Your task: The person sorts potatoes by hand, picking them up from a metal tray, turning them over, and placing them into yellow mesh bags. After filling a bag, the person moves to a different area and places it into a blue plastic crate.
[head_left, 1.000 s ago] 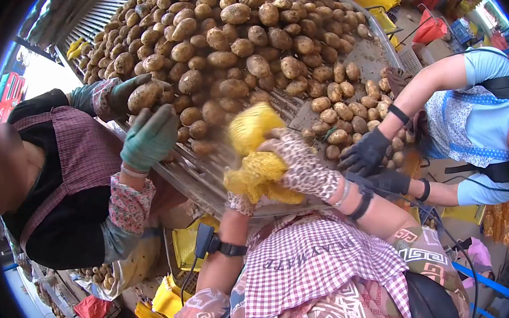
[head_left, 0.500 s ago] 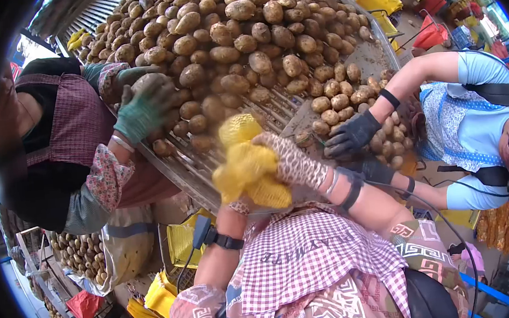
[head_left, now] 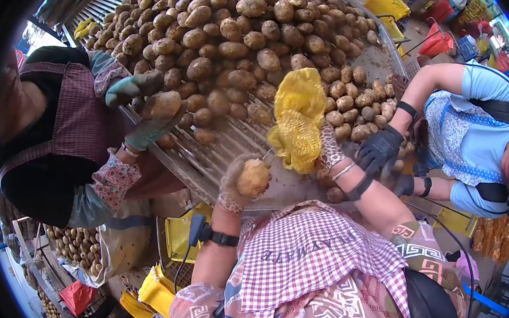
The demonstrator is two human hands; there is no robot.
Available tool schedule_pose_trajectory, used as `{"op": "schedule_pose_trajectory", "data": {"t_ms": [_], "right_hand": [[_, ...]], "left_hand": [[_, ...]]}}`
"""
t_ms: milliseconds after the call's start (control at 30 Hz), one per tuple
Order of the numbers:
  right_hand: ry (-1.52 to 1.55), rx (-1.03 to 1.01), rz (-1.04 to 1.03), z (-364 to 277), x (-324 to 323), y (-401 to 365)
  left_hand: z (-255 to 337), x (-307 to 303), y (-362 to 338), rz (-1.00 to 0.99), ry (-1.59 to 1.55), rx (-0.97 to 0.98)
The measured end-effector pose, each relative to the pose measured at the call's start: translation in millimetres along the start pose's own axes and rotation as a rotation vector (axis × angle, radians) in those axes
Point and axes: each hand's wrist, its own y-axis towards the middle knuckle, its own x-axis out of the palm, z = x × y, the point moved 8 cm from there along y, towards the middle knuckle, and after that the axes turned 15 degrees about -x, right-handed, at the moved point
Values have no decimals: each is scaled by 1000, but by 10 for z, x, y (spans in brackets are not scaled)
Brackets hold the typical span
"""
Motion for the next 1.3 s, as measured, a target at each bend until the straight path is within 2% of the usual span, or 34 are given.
{"op": "schedule_pose_trajectory", "data": {"t_ms": [133,167,200,267,300,333,367,400,467,500,533,567,600,633,667,700,733,767,800,867,933,967,1000,1067,1100,1167,1200,1233,1267,1300], "right_hand": [[-91,-11,164,-200,-126,100],[-177,-41,58,-157,8,130],[-836,-397,-244,-683,500,98],[-1108,-705,-560,-914,1127,-202],[-1106,-708,-558,-804,998,-277],[-1121,-545,-543,-518,644,-303],[-1133,-383,-541,-355,351,-302],[-1140,-186,-403,-371,92,-334],[-754,117,-23,-144,-364,-376],[-752,119,-22,-238,-238,-329],[-817,-134,-97,-507,7,-197],[-878,-396,-167,-865,350,-128],[-939,-489,-232,-1174,744,-111],[-899,-590,-318,-1168,973,-128],[-857,-689,-408,-1182,1119,-170],[-859,-696,-402,-1103,1036,-241],[-974,-514,-420,-743,803,-312],[-1081,-334,-450,-332,502,-338],[-1083,19,-445,274,-53,-328],[-659,-53,-38,231,-409,-378],[-763,-390,-75,-412,116,-254],[-861,-599,-142,-765,498,-250],[-864,-611,-133,-872,699,-259],[-1158,-790,-451,-1037,1343,-312],[-1162,-784,-451,-811,1151,-335],[-1155,-325,-396,69,368,-274],[-776,135,-31,-17,74,-305],[-519,185,51,281,-352,-375],[-335,206,185,242,-519,-384],[-695,40,66,-5,-444,-292]], "left_hand": [[93,-12,-19,91,83,38],[61,-34,48,84,86,33],[18,-186,92,157,-32,93],[75,-230,91,228,-148,152],[256,-97,19,283,63,207],[404,-10,-54,339,271,269],[416,25,-46,198,115,259],[453,-3,-96,208,107,276],[538,58,-140,113,212,284],[510,6,-137,106,217,244],[460,-8,-128,103,222,238],[425,17,-103,94,93,243],[394,24,-78,84,-35,244],[367,40,-54,76,-26,235],[297,19,-9,55,-150,176],[235,-2,11,36,-272,120],[225,-13,-4,33,-264,122],[228,100,-19,-170,-339,117],[257,206,-69,-374,-412,122],[252,145,-97,-351,-433,151],[190,-83,-30,-250,-511,196],[163,-189,-2,-199,-417,224],[105,-308,96,-209,-406,219],[50,-639,179,98,-338,233],[47,-627,169,97,-343,228],[64,-453,114,-87,-475,108],[116,-345,88,-186,-545,73],[179,-295,6,-25,-481,125],[195,-199,-34,-15,-495,130],[225,-171,-60,77,-468,154]]}}
